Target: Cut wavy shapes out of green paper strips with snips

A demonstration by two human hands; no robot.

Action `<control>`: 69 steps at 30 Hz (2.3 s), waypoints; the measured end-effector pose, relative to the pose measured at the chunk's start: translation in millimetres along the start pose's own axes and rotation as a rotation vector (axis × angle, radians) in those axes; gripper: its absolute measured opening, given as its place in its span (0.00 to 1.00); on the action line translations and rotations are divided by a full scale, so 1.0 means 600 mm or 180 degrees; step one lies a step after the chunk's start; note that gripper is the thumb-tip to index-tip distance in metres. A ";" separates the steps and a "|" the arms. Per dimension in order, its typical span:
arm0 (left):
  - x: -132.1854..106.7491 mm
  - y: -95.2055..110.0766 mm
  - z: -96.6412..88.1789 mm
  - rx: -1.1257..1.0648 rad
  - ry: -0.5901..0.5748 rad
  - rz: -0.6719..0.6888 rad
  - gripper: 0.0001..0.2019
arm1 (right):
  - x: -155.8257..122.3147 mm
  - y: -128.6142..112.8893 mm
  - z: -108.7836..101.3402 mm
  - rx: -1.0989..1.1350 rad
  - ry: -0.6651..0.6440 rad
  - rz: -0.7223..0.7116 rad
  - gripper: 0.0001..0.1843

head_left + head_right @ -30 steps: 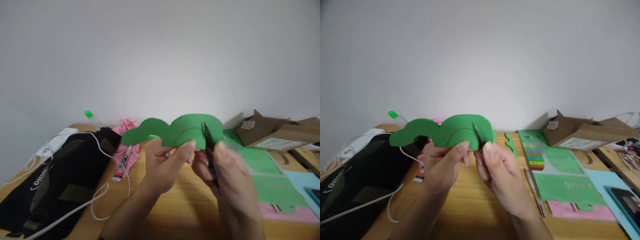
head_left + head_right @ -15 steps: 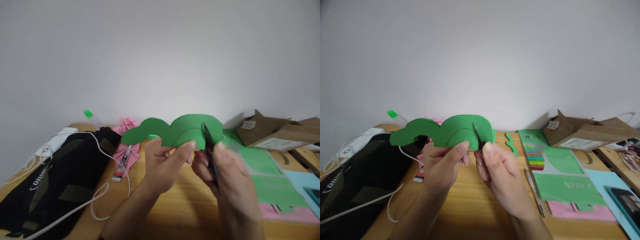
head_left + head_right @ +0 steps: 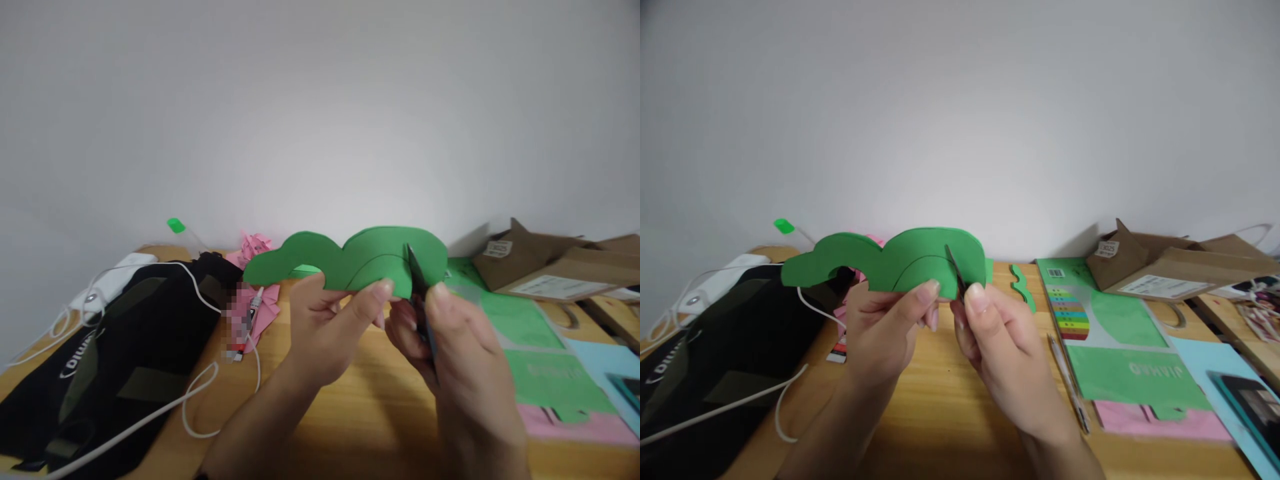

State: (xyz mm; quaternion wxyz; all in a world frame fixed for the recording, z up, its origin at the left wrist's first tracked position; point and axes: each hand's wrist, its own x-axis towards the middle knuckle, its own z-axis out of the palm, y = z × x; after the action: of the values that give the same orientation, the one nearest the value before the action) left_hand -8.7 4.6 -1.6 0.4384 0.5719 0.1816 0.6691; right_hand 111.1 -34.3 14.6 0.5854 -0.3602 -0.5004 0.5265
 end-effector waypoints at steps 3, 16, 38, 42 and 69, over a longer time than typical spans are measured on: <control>0.000 0.001 -0.002 0.0039 -0.0004 -0.0032 0.17 | 0.001 0.000 -0.001 -0.0020 -0.0041 0.0034 0.26; 0.007 0.014 -0.010 0.0077 -0.0279 -0.0075 0.18 | -0.005 -0.007 -0.011 -0.0098 -0.0147 0.0109 0.26; 0.005 0.012 -0.009 -0.0085 -0.0196 -0.0110 0.18 | -0.004 0.003 -0.012 0.0175 -0.0237 0.0125 0.26; 0.007 0.014 -0.009 -0.0088 -0.0223 -0.0105 0.18 | -0.004 -0.004 -0.006 -0.0008 -0.0123 0.0106 0.25; 0.008 0.023 -0.017 0.0129 -0.0143 -0.0438 0.18 | -0.003 -0.007 -0.023 0.0190 -0.0544 0.0257 0.25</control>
State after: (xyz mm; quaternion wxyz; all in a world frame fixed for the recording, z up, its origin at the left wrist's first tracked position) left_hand -23.1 3.7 8.7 0.4757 0.5817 0.2241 0.6205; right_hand 125.7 -35.2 14.8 0.5294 -0.3162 -0.5177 0.5931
